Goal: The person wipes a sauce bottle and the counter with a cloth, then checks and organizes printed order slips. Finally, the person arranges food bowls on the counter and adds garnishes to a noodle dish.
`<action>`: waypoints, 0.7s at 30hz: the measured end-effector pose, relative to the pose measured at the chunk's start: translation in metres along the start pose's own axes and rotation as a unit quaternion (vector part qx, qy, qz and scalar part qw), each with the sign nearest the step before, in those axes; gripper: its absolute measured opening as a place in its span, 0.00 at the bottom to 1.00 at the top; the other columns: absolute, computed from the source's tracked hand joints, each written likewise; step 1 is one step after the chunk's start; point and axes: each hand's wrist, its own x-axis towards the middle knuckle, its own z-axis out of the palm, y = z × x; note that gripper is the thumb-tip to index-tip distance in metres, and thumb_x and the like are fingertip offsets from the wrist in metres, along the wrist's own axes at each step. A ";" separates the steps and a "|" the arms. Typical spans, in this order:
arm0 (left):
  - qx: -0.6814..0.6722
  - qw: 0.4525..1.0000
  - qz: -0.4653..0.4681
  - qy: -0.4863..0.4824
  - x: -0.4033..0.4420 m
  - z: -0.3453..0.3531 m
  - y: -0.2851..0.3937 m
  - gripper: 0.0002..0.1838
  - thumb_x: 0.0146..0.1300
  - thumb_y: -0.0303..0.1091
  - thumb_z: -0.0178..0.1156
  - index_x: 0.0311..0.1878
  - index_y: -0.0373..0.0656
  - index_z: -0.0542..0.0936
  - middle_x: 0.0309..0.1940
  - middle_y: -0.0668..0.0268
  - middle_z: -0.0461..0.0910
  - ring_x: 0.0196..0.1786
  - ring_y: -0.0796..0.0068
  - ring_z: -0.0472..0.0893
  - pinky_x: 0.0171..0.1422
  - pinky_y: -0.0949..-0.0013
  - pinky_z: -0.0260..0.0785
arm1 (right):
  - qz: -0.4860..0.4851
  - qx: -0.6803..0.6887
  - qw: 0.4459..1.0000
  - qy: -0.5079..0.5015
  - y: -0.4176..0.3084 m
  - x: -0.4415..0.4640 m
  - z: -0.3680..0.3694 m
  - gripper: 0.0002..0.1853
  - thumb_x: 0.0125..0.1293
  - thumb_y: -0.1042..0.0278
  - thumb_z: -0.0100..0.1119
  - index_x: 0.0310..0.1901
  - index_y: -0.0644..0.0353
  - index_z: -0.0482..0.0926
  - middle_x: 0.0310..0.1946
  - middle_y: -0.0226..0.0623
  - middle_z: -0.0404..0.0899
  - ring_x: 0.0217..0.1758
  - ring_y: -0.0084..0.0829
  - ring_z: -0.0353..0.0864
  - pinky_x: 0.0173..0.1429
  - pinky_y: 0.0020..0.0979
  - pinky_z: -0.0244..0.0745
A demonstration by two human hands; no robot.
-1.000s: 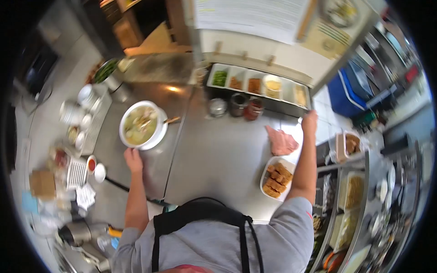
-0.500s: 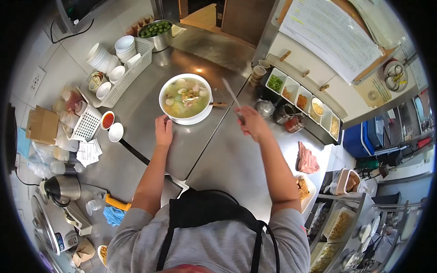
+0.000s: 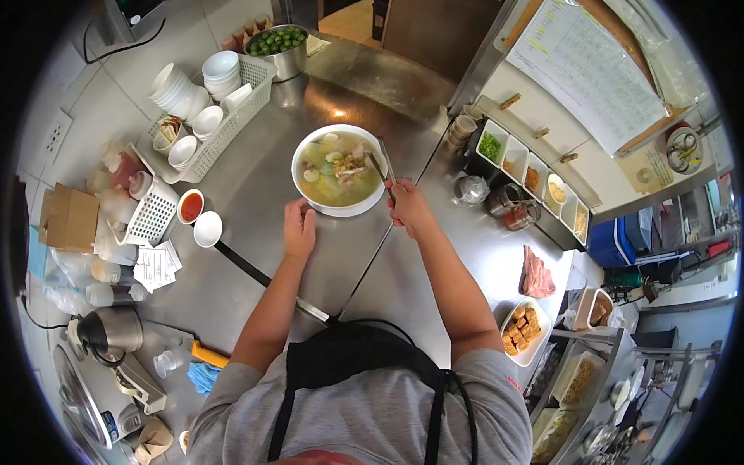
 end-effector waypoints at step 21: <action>0.013 1.000 0.020 0.007 0.000 0.000 -0.002 0.14 0.53 0.32 0.50 0.43 0.37 0.68 0.39 0.58 0.66 0.35 0.68 0.70 0.40 0.69 0.65 | 0.000 -0.020 0.999 0.038 -0.001 0.003 0.005 0.11 0.58 0.64 0.35 0.39 0.54 0.66 0.19 0.28 0.62 0.13 0.18 0.58 0.14 0.22 0.55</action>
